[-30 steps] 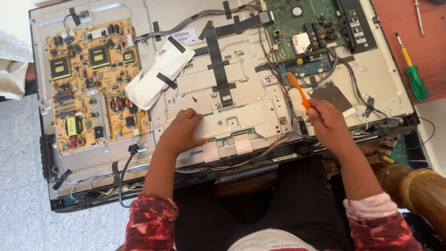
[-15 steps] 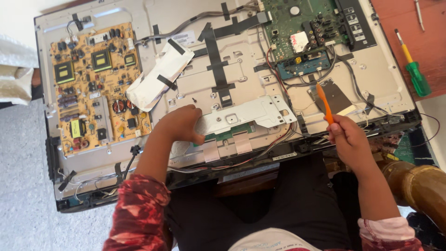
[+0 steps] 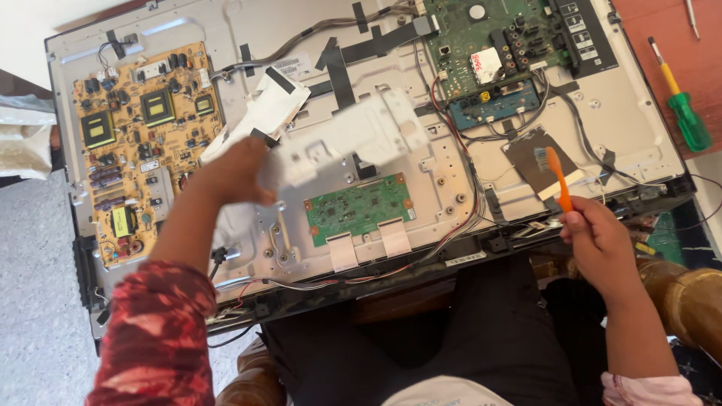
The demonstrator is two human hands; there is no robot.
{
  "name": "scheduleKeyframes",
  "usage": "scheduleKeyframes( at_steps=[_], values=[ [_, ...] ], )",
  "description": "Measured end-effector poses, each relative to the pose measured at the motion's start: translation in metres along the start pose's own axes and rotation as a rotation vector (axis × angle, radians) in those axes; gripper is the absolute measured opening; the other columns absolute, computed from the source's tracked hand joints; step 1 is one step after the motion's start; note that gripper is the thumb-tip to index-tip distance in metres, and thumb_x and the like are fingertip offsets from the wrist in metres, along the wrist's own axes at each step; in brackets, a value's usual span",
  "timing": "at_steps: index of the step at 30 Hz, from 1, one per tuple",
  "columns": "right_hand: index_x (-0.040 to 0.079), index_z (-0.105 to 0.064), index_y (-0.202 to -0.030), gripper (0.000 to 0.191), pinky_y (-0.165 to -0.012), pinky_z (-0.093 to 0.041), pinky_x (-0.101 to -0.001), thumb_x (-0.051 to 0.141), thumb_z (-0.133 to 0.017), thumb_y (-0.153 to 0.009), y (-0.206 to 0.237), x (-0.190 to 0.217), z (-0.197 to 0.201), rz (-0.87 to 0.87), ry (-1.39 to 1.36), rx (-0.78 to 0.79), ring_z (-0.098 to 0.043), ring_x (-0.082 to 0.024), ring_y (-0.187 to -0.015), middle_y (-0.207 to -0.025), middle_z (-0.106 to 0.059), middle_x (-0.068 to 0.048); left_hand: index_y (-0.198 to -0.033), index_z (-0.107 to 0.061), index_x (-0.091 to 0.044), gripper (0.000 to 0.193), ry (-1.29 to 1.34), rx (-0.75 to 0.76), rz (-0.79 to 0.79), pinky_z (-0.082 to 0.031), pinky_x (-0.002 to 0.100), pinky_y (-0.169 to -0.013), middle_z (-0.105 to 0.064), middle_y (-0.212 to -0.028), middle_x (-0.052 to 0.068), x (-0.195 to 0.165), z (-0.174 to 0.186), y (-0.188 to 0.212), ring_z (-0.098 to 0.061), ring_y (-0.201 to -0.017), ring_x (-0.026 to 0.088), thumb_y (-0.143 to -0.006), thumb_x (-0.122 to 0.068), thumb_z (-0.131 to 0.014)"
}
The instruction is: The person is repairing a flat-screen TV by removing a metal cover, unscrewing a circuit board, and using a plastic tool to pry and adjust components. They use a screwdriver and a plastic prying tool to manipulate the internal parts of the TV.
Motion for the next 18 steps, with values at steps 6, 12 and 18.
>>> scheduleKeyframes(
  at_steps=[6,12,18],
  values=[
    [-0.002,-0.064,-0.125,0.026,-0.07,-0.051,-0.0275,0.013,-0.057,-0.105,0.005,0.009,-0.002,0.02,0.101,0.004,-0.062,-0.013,-0.075,-0.093,-0.064,-0.008,-0.126,-0.056,0.005,0.094,-0.066,-0.022,0.178,-0.047,0.045,-0.106,-0.057,-0.134,0.025,0.041,0.013,-0.034,-0.053,-0.13,0.04,-0.056,-0.043,-0.096],
    [-0.001,-0.058,-0.132,0.035,-0.067,-0.054,-0.0277,0.014,-0.055,-0.1,0.022,0.04,-0.042,-0.031,0.004,0.245,-0.064,-0.014,-0.074,-0.089,-0.066,-0.006,-0.125,-0.06,0.004,0.089,-0.063,-0.009,0.18,-0.046,0.042,-0.111,-0.06,-0.133,0.023,0.055,-0.006,-0.045,-0.054,-0.13,0.038,-0.059,-0.045,-0.095],
    [0.001,-0.058,-0.129,0.033,-0.069,-0.058,-0.029,0.013,-0.057,-0.098,0.038,0.072,-0.093,0.033,-0.083,0.53,-0.067,-0.014,-0.081,-0.094,-0.063,-0.006,-0.124,-0.059,0.003,0.085,0.025,-0.133,0.201,-0.047,0.045,-0.106,-0.059,-0.131,0.022,0.055,-0.012,-0.041,-0.051,-0.131,0.039,-0.058,-0.037,-0.096]
  ],
)
Point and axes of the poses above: each hand's wrist, its own y-axis away from the middle knuckle, its own z-axis out of the back of the hand, x = y × z, the point moved 1 cm from there along -y, towards the middle knuckle
